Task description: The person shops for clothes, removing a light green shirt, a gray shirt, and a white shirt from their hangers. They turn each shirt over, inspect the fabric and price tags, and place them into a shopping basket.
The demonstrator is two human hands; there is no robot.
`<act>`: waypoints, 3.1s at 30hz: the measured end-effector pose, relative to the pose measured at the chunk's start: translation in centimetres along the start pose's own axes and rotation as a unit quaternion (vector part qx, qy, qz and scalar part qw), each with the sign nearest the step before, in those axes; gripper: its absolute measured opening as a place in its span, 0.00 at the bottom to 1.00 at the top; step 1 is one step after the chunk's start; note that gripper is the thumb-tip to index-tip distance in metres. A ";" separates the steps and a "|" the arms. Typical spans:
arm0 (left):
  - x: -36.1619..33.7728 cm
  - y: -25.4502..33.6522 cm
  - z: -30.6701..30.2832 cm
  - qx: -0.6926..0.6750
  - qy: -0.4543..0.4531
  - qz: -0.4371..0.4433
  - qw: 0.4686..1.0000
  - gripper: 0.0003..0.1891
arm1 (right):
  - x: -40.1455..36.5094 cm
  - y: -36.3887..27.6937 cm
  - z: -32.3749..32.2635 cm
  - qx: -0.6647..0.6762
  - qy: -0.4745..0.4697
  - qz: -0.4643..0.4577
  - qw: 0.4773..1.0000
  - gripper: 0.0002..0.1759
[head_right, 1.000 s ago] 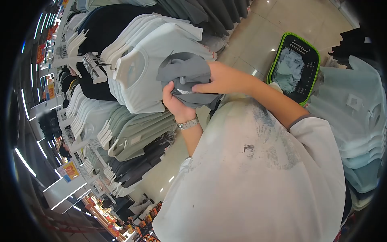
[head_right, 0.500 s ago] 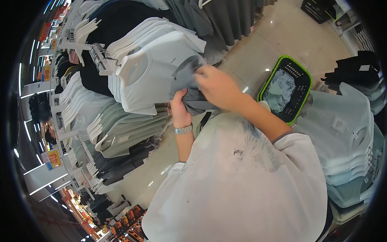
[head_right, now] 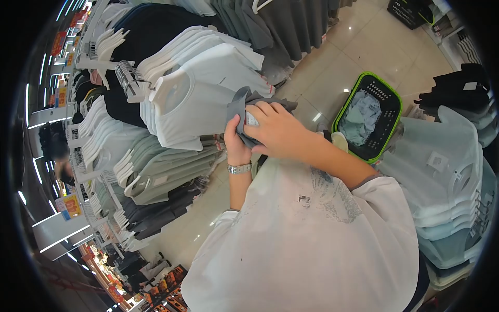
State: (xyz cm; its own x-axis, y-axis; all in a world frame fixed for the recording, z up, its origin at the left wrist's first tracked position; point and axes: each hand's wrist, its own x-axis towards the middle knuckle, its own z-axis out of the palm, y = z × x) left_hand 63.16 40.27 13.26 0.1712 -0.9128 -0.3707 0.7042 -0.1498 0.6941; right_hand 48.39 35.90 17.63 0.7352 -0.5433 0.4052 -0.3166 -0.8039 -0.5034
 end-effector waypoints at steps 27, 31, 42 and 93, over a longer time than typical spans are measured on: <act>1.7 -2.2 -2.7 -0.309 -0.116 -0.012 0.944 0.17 | -0.1 1.1 3.5 -0.031 0.123 0.031 0.991 0.11; 1.5 -1.3 -0.4 -0.262 -0.043 0.026 0.964 0.18 | -0.1 2.4 3.0 -0.050 0.094 0.033 0.994 0.11; 3.5 -0.5 -0.5 -0.210 -0.033 0.031 0.977 0.19 | 1.8 4.4 1.9 0.221 0.070 0.171 0.958 0.09; 8.8 2.7 0.8 -0.041 0.031 0.003 0.999 0.19 | 7.3 8.2 3.0 0.607 0.170 0.319 0.708 0.09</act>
State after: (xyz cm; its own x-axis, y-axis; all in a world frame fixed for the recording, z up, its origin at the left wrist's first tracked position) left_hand 66.02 31.54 12.31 0.2163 -0.8876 -0.4066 0.7562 -0.1112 0.6448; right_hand 52.98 26.01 14.16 0.4219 -0.8953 -0.1426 0.3808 0.3178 -0.8683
